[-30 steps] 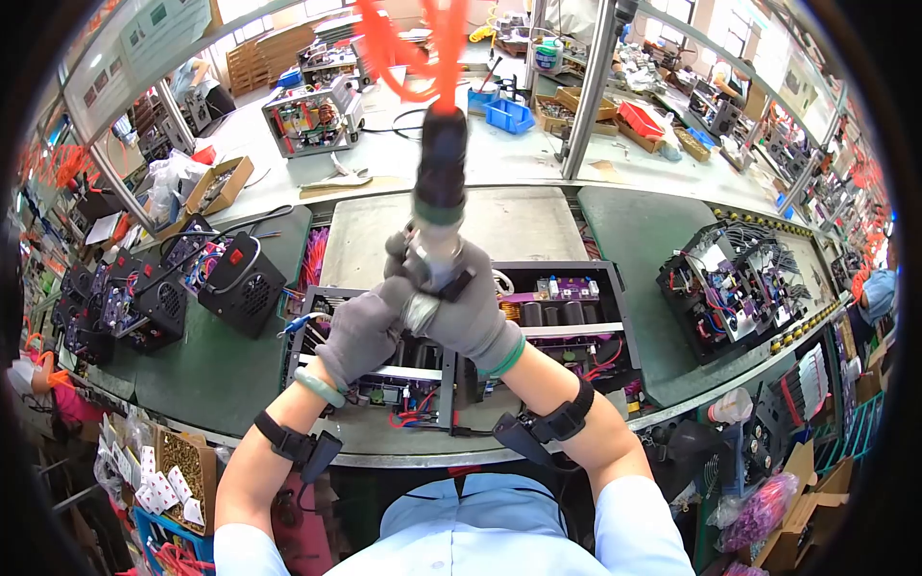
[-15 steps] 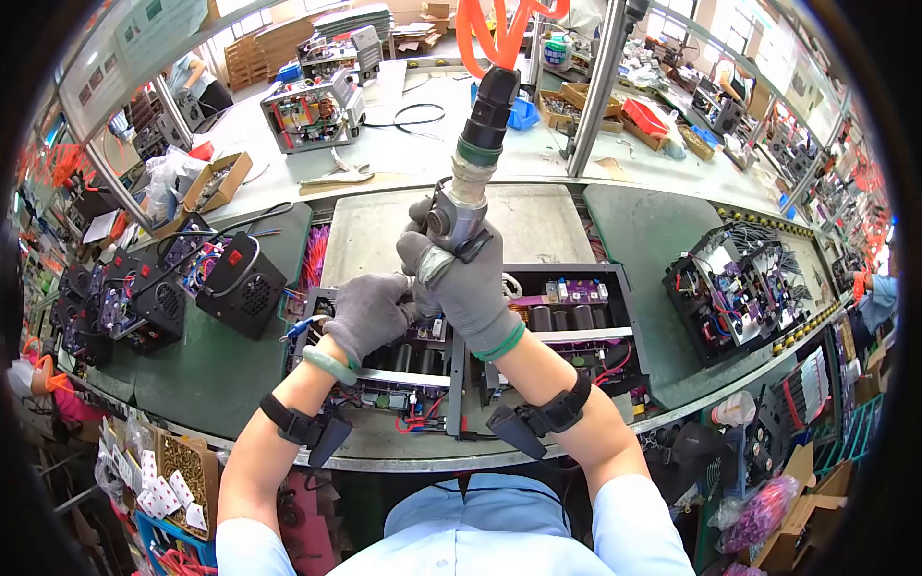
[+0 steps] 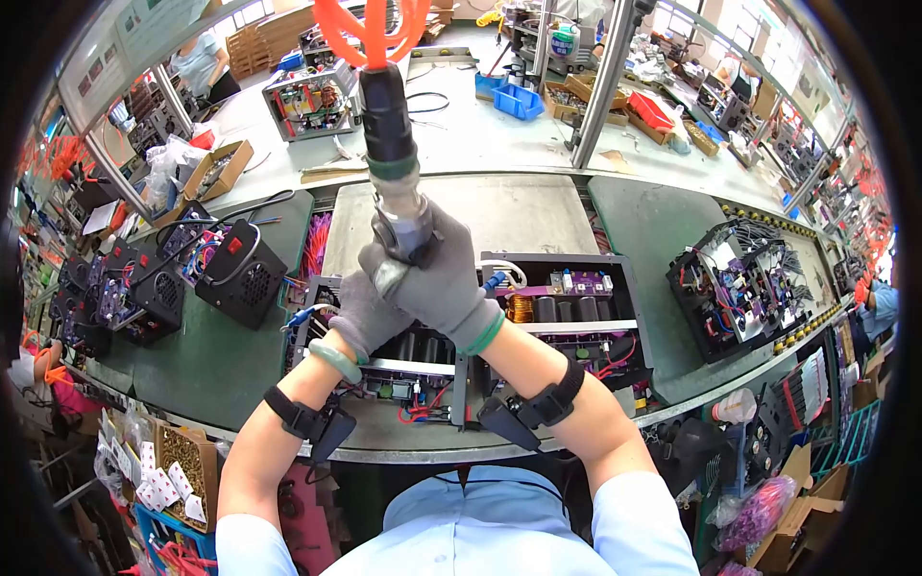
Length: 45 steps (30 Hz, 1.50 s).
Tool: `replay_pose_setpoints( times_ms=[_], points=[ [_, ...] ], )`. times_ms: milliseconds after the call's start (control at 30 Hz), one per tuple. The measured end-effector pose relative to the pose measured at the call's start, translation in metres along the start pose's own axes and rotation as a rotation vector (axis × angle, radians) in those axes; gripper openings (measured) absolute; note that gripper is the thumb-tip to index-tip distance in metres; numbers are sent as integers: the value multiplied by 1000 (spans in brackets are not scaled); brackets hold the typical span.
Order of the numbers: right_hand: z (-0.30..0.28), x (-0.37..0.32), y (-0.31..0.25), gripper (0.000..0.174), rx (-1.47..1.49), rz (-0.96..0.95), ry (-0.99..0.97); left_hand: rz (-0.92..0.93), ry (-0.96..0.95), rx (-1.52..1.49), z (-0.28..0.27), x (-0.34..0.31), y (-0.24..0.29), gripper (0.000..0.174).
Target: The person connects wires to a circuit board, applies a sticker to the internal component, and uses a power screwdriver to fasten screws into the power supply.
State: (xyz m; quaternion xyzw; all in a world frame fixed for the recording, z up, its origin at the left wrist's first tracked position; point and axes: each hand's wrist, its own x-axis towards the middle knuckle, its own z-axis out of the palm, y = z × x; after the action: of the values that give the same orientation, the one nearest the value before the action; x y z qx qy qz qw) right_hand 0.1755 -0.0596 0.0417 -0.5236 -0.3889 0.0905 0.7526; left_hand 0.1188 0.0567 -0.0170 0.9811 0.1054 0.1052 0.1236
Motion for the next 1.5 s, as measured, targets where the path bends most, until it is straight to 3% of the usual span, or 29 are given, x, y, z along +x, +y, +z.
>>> replay_pose_setpoints(
  times_ms=[33,133,333,400,433,500,567,600,633,700,800,900,1000,1133,1233,1333,1367,1500],
  points=[
    [2,3,-3,24,-9,27,28,-9,-78,73,-5,1,3,20],
    [1,6,-8,28,36,140,99,-34,-82,3,-27,-5,18,18],
    [2,5,0,29,46,145,100,-66,-154,76,-21,0,14,17],
    [3,4,3,22,-47,49,44,-74,-173,108,-23,-1,15,18],
    [1,5,2,23,80,79,28,-113,-181,57,-33,-3,21,21],
    [0,7,-1,23,44,79,34,-156,-188,2,-30,-10,19,25],
    [0,8,-7,25,26,122,28,-367,127,-717,-10,-20,-9,33],
    [2,6,-6,24,49,62,0,-573,42,-1408,-32,-36,-8,34],
    [3,2,-4,23,63,39,7,-647,102,-1729,-40,-50,-9,30],
    [3,6,-4,21,69,22,13,-667,151,-1933,-51,-86,0,29],
    [2,21,-15,25,69,45,34,-647,-32,-1975,-42,-123,19,27],
    [0,6,-62,31,522,12,-37,-645,-68,-1965,-36,-136,40,33],
    [-10,-41,-88,43,880,78,-124,-395,-123,-2216,-12,-138,45,36],
    [-21,-76,-87,54,691,-71,-38,-323,-166,-2159,-19,-126,59,36],
    [-26,-84,-75,56,686,-84,-1,-532,-16,-2070,-35,-126,72,32],
    [-26,-80,-71,55,772,-149,-78,-524,37,-2175,-19,-136,61,29],
    [-21,-81,-75,55,780,-141,-66,-427,9,-2162,-18,-142,57,27],
    [-9,-84,-76,53,819,-117,3,-522,43,-2150,-20,-142,59,31]
  ],
)
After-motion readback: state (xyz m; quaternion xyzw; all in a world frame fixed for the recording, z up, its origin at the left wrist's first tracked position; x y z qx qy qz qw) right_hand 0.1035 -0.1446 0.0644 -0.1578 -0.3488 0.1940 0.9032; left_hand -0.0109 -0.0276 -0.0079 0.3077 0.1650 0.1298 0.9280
